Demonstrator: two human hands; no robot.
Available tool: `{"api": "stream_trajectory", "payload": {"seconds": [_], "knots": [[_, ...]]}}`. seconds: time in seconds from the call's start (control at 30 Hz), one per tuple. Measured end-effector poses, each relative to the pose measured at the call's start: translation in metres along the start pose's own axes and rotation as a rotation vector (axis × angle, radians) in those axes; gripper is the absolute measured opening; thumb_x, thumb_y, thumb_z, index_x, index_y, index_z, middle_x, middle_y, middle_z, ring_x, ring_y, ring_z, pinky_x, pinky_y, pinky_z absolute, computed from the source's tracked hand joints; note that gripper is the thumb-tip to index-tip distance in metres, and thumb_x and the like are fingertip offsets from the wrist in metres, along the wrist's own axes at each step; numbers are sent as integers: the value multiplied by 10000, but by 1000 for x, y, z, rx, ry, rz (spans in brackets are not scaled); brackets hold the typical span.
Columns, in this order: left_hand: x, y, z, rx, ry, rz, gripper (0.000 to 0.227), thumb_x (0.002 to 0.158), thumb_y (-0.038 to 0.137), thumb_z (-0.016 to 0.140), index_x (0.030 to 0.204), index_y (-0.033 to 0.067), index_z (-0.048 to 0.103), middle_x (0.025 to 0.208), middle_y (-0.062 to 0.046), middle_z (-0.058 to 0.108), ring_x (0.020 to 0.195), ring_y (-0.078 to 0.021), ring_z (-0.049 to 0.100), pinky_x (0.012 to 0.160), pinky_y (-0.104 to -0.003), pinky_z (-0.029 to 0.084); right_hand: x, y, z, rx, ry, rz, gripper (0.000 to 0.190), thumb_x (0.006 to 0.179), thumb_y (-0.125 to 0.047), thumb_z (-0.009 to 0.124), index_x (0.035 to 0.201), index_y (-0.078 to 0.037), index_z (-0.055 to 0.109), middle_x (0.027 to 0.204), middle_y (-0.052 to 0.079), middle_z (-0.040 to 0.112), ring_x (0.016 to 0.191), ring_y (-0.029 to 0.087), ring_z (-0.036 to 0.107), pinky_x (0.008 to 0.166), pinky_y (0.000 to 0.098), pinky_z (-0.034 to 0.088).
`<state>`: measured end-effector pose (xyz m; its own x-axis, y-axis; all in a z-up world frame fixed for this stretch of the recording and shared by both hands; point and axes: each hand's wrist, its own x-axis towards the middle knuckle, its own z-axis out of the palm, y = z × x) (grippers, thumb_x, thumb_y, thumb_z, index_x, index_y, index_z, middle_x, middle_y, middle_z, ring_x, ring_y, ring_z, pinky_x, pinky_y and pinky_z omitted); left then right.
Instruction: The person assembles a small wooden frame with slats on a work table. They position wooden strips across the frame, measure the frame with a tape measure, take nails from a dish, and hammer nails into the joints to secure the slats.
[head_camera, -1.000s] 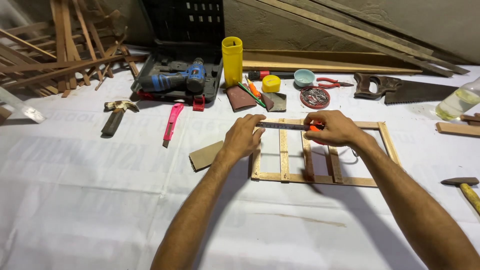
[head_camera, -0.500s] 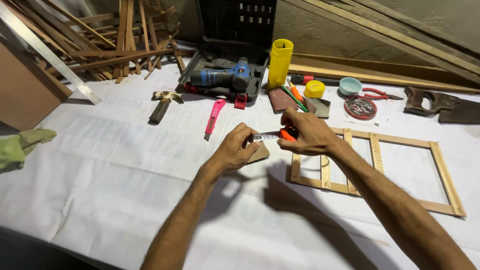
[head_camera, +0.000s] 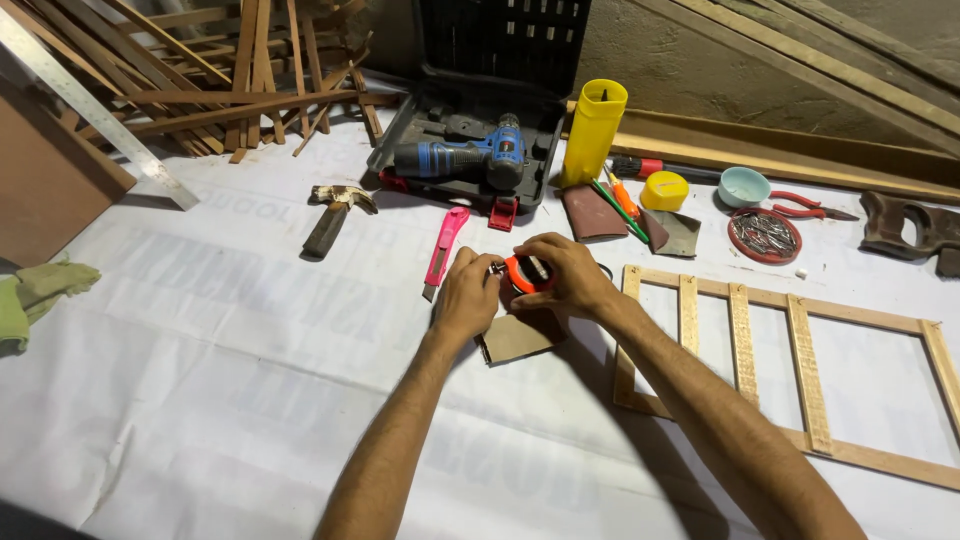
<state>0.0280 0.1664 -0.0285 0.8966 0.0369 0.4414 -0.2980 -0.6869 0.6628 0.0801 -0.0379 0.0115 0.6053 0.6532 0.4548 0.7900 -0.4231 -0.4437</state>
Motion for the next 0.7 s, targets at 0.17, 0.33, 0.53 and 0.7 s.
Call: {"api": "stream_trajectory", "payload": {"seconds": [0.17,0.33,0.53,0.7], "knots": [[5,4,0,138,-143,-98,310,915,90,621,1222,100,662,1119,-120,563,971,-273,644,818,-432,555,7,7,11,-59,-36,46,779,614,-494,959,1221,-85,693,1193,145,662,1072,343,665,919,425,562],[7,-7,8,178,-102,-30,368,912,66,615,1278,98,629,1155,-122,587,1065,-293,631,895,-458,528,6,5,9,-94,-56,102,781,630,-524,940,1222,-83,682,1186,153,655,1075,351,661,917,430,562],[4,-15,8,-32,-109,-56,410,853,25,598,1260,42,561,1186,-143,582,1091,-266,644,917,-434,532,-12,-8,-16,-59,-35,105,845,675,-538,911,1334,-85,636,1309,199,601,1195,376,601,992,449,515],[-3,29,-8,38,122,26,302,871,75,667,1165,40,604,1152,-166,575,1105,-338,587,948,-460,489,-45,-6,-50,-113,71,158,601,827,-439,826,1301,-107,662,1313,169,629,1245,347,593,1037,446,495]]}}
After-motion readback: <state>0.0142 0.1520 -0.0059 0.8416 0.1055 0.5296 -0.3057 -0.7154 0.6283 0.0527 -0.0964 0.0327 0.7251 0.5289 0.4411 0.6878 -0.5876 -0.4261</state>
